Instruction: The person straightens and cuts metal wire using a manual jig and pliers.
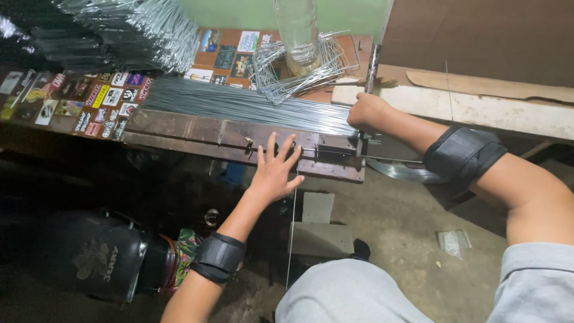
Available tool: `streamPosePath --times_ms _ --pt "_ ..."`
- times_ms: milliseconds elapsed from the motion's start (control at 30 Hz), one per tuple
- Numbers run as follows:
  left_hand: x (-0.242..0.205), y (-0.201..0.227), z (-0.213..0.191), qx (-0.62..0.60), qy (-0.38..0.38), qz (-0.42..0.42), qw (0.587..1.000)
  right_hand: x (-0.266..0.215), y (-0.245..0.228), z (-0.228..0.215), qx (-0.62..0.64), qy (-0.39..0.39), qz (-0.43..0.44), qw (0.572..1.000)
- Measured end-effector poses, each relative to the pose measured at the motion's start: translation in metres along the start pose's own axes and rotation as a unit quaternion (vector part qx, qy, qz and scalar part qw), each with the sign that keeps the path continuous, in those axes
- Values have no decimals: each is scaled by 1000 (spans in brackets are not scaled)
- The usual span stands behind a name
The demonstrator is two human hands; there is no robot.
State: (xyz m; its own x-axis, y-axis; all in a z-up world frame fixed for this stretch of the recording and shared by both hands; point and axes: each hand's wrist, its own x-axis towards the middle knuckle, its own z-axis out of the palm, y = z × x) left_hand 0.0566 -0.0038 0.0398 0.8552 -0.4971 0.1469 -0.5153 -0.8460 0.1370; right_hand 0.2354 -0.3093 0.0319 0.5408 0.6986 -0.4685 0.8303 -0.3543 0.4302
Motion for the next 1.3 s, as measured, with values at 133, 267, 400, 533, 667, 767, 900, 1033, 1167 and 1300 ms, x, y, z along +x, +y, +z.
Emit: streamPosePath --times_ms 133,267,400,533,667,767,900,1033,1167,1300 --pt "1 2 -2 -4 -5 -1 1000 2 1 5 36 -17 -1 999" --pt "-1 2 1 -11 -11 -1 1000 -12 -7 -9 47 -33 11 998" --pt "1 0 -1 -13 -10 -2 1000 -23 -9 -9 58 -61 66 994" --pt "-3 2 0 -20 -17 -5 1000 -34 -13 -18 117 -99 98 983" --pt "-3 1 0 -18 -6 2 1000 -25 -11 21 168 -148 113 968" --pt "1 -1 -1 -16 -6 4 1000 1 -2 109 226 -70 149 960" --pt "-1 -2 3 -15 -3 8 1000 -17 -12 99 250 -62 161 953" --pt "0 -3 7 -13 5 6 1000 -55 -26 39 273 -132 181 936" --pt "-1 -2 11 -14 13 6 1000 -74 -41 35 311 -131 201 919" --pt "2 -6 16 -22 18 1 1000 -82 -50 28 340 -112 236 903"
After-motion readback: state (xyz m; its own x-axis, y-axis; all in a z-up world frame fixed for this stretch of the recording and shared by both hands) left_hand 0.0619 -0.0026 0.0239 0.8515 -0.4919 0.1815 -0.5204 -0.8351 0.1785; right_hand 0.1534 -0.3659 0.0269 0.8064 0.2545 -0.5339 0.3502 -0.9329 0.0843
